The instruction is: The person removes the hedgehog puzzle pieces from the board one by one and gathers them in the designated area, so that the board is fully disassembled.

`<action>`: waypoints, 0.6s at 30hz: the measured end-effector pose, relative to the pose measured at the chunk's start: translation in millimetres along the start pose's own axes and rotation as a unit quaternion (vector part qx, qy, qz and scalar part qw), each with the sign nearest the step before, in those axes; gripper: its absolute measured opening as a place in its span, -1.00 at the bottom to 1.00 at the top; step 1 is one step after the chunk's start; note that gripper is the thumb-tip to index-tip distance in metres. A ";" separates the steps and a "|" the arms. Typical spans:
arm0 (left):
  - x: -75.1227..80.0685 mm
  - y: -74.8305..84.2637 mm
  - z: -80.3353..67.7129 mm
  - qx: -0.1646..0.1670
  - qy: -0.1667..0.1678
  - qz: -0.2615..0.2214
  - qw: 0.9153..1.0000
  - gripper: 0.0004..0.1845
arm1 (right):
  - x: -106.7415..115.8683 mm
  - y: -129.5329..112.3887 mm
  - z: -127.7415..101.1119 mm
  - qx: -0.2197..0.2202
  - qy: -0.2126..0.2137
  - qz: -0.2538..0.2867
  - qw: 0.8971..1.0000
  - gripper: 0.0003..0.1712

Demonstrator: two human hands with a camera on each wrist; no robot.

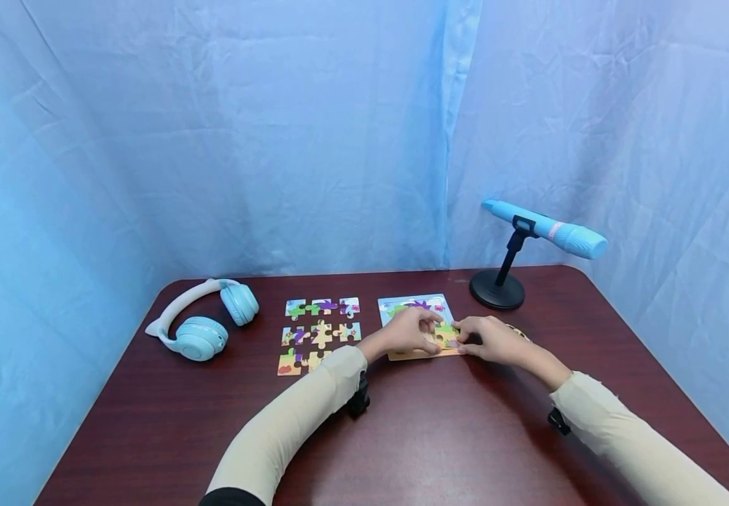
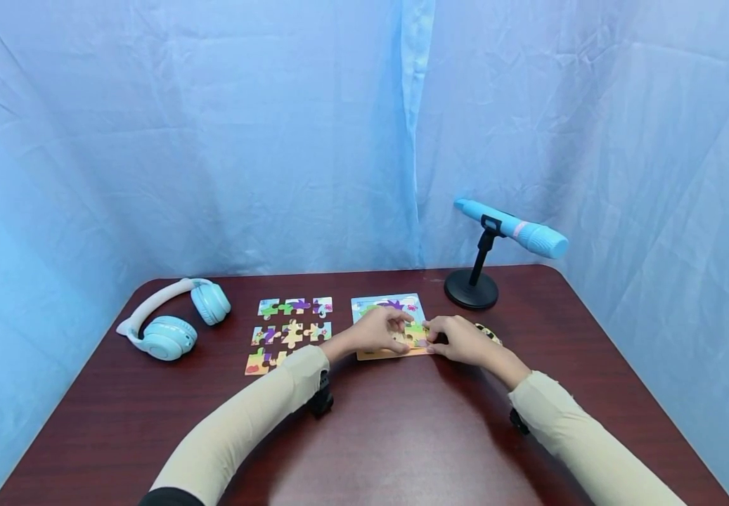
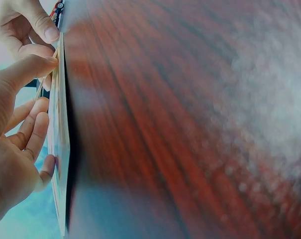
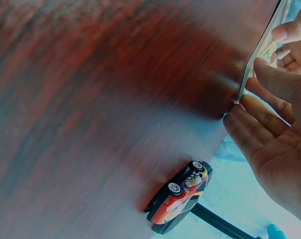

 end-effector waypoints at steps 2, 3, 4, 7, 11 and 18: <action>0.1 -0.8 -0.5 -0.004 0.001 -0.002 1.000 -0.41 | -0.6 0.3 0.3 -0.001 0.000 0.000 1.000 -0.93; 0.4 -0.9 -0.8 -0.005 0.001 -0.002 1.000 -0.40 | -0.9 0.4 0.5 -0.001 0.000 0.000 1.000 -0.93; 0.8 -0.9 -1.3 -0.007 0.002 0.001 1.000 -0.40 | -1.0 0.5 0.6 -0.001 0.000 0.000 1.000 -0.93; 1.7 -1.2 -1.9 -0.013 0.002 0.018 1.000 -0.41 | -1.1 0.3 1.1 0.001 0.001 -0.001 1.000 -0.94; 3.4 -1.0 -1.7 -0.023 0.004 0.063 0.998 -0.41 | -0.8 0.2 0.8 0.000 0.002 0.000 1.000 -0.96; 9.5 1.9 -6.7 -0.037 0.002 0.103 0.994 -0.39 | -1.0 1.3 -0.2 -0.001 0.005 -0.002 1.000 -0.95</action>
Point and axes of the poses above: each hand's wrist, its own z-axis towards the middle knuckle, its own x-axis out of the back of the hand, y = z × x, the point moved 7 cm from there along z, towards the middle knuckle, and after that the axes turned 9 degrees about z, right-handed, at the moved point
